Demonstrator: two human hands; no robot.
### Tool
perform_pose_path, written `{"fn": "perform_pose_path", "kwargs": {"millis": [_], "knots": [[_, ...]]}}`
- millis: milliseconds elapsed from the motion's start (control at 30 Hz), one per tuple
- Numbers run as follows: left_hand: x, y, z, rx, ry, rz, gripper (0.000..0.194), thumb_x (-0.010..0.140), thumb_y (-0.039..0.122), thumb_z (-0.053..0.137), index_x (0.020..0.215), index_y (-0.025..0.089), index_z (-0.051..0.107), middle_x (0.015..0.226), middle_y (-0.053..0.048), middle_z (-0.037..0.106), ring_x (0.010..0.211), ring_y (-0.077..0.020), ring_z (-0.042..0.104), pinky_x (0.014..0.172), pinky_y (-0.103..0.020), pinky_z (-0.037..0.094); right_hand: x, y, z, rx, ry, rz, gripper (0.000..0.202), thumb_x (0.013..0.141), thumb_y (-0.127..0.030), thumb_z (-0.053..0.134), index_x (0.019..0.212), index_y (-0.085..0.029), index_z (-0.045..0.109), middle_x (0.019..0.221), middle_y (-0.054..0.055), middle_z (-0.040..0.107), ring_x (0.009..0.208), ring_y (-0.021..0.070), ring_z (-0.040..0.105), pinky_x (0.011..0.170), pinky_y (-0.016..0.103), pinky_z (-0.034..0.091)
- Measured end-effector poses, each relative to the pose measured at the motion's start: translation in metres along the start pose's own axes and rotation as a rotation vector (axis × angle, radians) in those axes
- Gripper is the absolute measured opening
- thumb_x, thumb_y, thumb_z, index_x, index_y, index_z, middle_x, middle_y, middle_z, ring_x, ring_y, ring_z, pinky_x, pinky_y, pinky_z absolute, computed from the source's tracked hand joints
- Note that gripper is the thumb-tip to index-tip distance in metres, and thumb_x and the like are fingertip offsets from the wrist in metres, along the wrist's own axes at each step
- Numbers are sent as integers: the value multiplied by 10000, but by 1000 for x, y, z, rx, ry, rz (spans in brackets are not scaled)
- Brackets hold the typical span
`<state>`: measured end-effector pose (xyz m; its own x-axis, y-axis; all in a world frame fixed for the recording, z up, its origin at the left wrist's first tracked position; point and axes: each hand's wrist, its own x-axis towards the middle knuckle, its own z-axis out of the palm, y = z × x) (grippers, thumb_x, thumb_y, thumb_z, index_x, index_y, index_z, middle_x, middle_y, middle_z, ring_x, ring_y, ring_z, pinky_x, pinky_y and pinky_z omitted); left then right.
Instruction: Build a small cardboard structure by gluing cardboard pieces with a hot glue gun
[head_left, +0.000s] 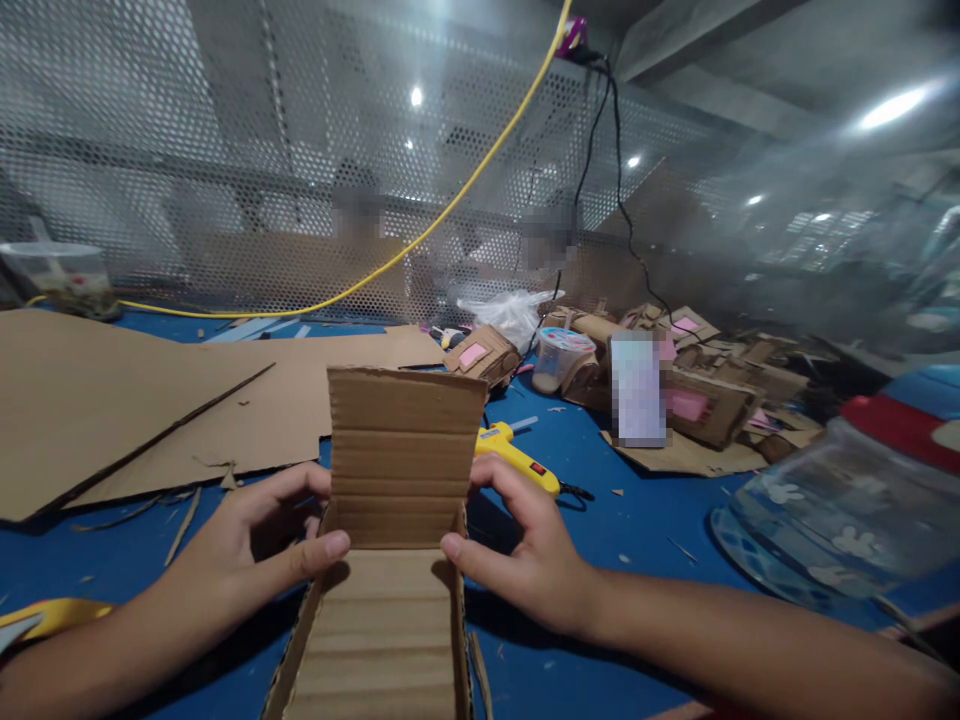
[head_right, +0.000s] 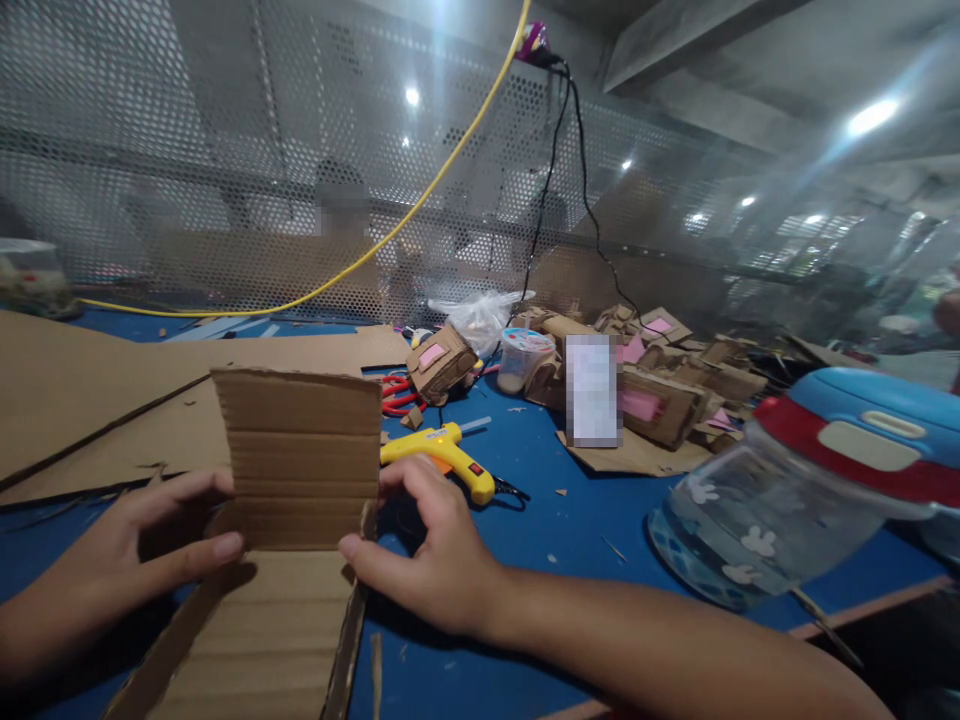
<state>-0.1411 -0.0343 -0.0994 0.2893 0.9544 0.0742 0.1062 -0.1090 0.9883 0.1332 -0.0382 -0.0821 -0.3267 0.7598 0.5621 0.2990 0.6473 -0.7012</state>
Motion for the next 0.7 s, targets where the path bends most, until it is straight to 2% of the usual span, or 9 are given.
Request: {"fn": "perform_pose_path", "kwargs": {"millis": [467,700], "knots": [[0,3,1,33,9,2,279,725,462,849,921,291,747,729,-7,633,671,-192,627,623,-287,626,0,1,0,-23,5,-6,217,830,-324,746,950,-240,585,886,12,681,825,183,632,777,325,535],[1,1,0,45,-5,21,269,769,478,821,933,283,734,740,-7,633,655,-170,601,607,-263,604,0,0,0,-16,2,0,214,833,-321,744,950,-245,583,882,9,677,813,183,631,770,321,531]]}}
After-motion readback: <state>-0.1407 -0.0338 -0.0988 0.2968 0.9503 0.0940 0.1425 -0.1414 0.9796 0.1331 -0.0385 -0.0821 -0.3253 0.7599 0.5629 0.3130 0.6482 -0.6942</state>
